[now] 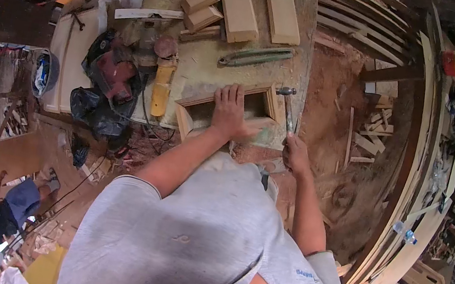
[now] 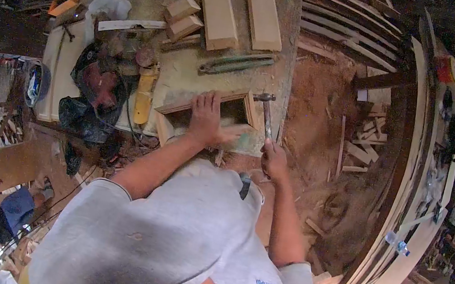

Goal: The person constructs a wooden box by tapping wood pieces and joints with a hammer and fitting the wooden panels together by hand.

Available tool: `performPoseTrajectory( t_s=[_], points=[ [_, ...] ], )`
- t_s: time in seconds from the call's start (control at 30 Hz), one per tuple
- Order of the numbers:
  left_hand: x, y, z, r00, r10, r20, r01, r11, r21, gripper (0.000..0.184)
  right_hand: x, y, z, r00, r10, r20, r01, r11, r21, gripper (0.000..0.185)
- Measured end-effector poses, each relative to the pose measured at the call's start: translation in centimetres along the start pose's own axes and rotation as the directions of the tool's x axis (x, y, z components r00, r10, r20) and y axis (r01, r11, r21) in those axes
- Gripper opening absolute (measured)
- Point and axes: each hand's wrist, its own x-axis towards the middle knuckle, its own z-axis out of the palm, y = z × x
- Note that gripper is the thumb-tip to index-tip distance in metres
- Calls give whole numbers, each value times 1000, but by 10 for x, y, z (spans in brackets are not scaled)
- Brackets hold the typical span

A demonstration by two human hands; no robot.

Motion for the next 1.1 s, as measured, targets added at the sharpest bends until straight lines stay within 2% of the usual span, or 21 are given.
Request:
performPoseTrajectory(
  t_s=[0.07, 0.17, 0.27, 0.37, 0.47, 0.57, 0.67, 0.77, 0.87, 0.97, 1.07, 1.1],
  points=[
    [-1, 0, -1, 1000, -5, -5, 5, 1000, -16, 124, -21, -32, 2, 992, 115, -47, -114, 993, 14, 42],
    [-4, -6, 0, 974, -19, 226, 28, 999, -36, 134, -29, -15, 8, 986, 95, -134, -80, 990, 116, 41],
    [-3, -9, -8, 935, 42, 353, -26, 998, -49, 136, -37, -7, 7, 962, 82, -260, -63, 995, 81, 38],
    [-7, -21, -10, 877, 220, 427, -166, 973, -160, 147, -27, 23, -14, 919, -102, -381, 30, 981, -190, 38],
    [-17, -23, -11, 913, 280, 296, -233, 955, -183, 149, -36, 0, -12, 861, -247, -445, 1, 875, -484, 39],
    [-23, -29, -29, 919, 187, 347, -154, 981, -121, 143, -19, 17, -17, 818, -374, -436, 38, 793, -609, 37],
    [-26, -38, -34, 902, 172, 395, -159, 985, -65, 142, -12, 17, -4, 771, -470, -430, 36, 706, -708, 37],
    [-26, -38, -26, 892, 160, 422, -112, 984, -136, 147, -16, 4, 7, 815, -395, -423, -3, 728, -685, 36],
    [-24, -39, -33, 884, 172, 434, -141, 985, -103, 137, -10, 12, 7, 831, -369, -416, 22, 769, -639, 37],
    [-33, -41, -24, 947, 261, 188, -217, 949, -227, 119, -6, 21, 1, 840, -344, -420, 8, 781, -625, 38],
    [-52, -44, -12, 917, 391, 80, -319, 838, -444, 97, -14, 5, 5, 830, -371, -417, 41, 786, -617, 38],
    [-52, -41, -17, 926, 268, 267, -92, 844, -528, 89, -14, 5, 5, 830, -364, -423, 43, 797, -602, 38]
  ],
)
